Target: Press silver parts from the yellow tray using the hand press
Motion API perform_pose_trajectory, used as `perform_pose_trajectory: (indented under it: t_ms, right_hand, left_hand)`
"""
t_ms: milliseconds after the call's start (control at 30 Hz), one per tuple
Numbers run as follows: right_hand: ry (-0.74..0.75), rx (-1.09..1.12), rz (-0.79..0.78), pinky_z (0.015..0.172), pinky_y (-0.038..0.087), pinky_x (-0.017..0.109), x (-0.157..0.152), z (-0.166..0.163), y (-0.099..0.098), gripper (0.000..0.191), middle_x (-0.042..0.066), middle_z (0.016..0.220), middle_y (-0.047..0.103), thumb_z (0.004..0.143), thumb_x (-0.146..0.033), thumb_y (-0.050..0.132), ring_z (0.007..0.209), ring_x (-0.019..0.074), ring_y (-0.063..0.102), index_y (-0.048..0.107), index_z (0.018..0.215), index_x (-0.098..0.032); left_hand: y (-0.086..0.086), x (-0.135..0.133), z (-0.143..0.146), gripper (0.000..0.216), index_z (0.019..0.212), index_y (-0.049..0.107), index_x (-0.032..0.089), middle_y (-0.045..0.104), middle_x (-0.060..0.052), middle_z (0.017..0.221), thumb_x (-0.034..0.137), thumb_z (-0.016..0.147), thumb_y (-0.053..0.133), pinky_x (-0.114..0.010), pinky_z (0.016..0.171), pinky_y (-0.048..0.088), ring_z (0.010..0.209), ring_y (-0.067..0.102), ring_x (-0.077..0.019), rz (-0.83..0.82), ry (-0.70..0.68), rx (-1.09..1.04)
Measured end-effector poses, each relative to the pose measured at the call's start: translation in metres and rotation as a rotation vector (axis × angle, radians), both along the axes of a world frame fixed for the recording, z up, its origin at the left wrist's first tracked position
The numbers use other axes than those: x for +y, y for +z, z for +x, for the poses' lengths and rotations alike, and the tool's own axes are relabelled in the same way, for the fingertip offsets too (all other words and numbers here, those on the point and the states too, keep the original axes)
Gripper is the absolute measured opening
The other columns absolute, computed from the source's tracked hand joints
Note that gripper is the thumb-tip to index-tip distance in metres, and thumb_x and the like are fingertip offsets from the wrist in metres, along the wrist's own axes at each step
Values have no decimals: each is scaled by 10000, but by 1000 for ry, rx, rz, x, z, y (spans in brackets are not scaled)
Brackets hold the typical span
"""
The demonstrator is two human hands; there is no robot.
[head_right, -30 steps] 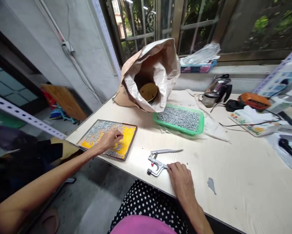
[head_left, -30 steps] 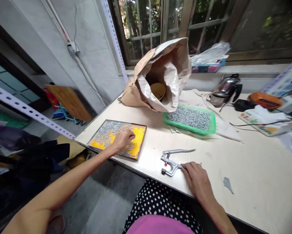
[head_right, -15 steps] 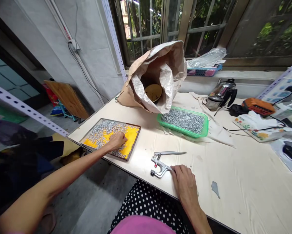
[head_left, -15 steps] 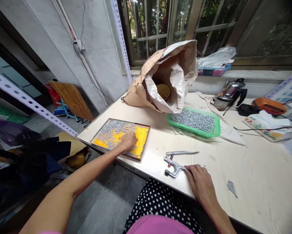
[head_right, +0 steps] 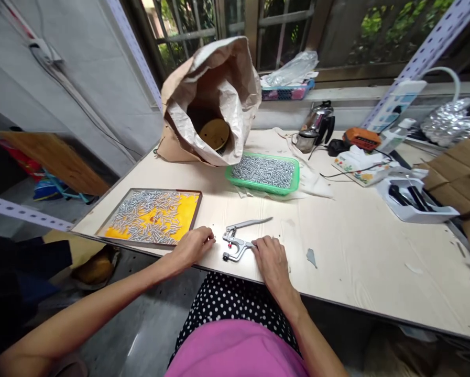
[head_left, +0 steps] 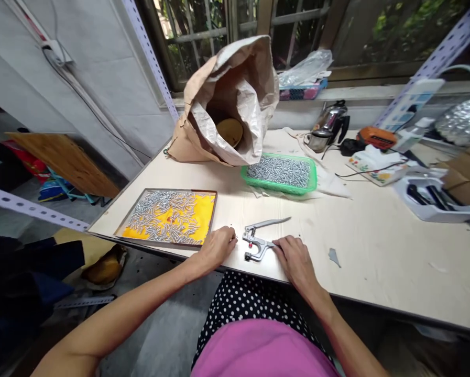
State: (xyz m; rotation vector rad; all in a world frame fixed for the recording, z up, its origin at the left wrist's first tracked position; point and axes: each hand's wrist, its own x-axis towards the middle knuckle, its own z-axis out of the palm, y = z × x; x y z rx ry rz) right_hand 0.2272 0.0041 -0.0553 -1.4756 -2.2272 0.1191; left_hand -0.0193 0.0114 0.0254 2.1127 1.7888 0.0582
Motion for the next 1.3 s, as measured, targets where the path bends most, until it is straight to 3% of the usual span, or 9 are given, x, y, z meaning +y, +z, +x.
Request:
perform_pose_trajectory:
  t_ms: [167,467,567,700,767,933,1100,1200,1300]
  right_hand:
    - [-10,23,-31,739,362,348,-1,0,1,231,71,900,616,993,-317,451,867,227,506,647,959,-198]
    - [-12,14,-30,737,355,345,1,1,1,168,64,890,615,972,-289,504,858,223,509,642,940,-197]
    - [-24,8,-30,737,358,342,2,0,3,157,61,888,615,971,-279,507,863,220,511,636,935,-197]
    - [-30,3,-28,733,359,340,2,0,4,138,58,896,616,965,-268,517,858,216,505,635,949,-200]
    - [-36,3,-28,732,357,340,2,0,5,136,59,899,617,964,-267,518,858,215,503,635,948,-201]
    - [-45,3,-37,737,355,340,2,0,5,139,58,904,620,967,-263,514,861,217,505,638,955,-203]
    - [-36,2,-48,741,353,342,2,1,6,169,67,907,619,979,-277,488,863,219,513,639,959,-205]
    - [-36,8,-46,742,350,348,2,1,5,195,72,909,620,988,-287,459,860,224,509,637,957,-213]
    - [-39,7,-40,741,346,350,2,1,5,204,76,911,618,991,-285,447,867,225,502,636,960,-216]
  left_hand:
    - [-11,-3,9,230,986,667,126,653,-130,1020,200,960,450,-317,802,484,995,634,-245,-62,-127,330]
    - [-31,2,-7,254,935,670,139,654,-117,966,139,955,417,-311,810,485,937,628,-225,24,-215,214]
    - [-31,6,-4,214,896,692,142,681,-97,915,164,928,481,-293,795,485,887,644,-210,3,-111,21]
    - [-24,10,12,171,932,698,139,646,-9,646,206,884,547,-242,614,486,611,628,-154,-296,212,-350]
    - [-25,9,18,166,916,694,132,609,13,581,201,877,548,-234,573,472,538,593,-138,-337,290,-410]
    - [-41,-4,17,134,869,693,154,663,-50,861,187,885,565,-250,751,471,805,631,-161,46,16,-249]
    - [-44,-13,12,252,900,675,154,631,-78,935,159,946,428,-278,781,472,846,605,-177,65,-115,-22]
    - [-40,-9,15,192,862,672,156,654,-66,882,168,918,489,-269,761,480,809,613,-165,-3,-11,-192]
    - [-36,-2,22,123,859,655,144,630,-6,652,237,880,578,-231,595,475,579,586,-121,-256,309,-546]
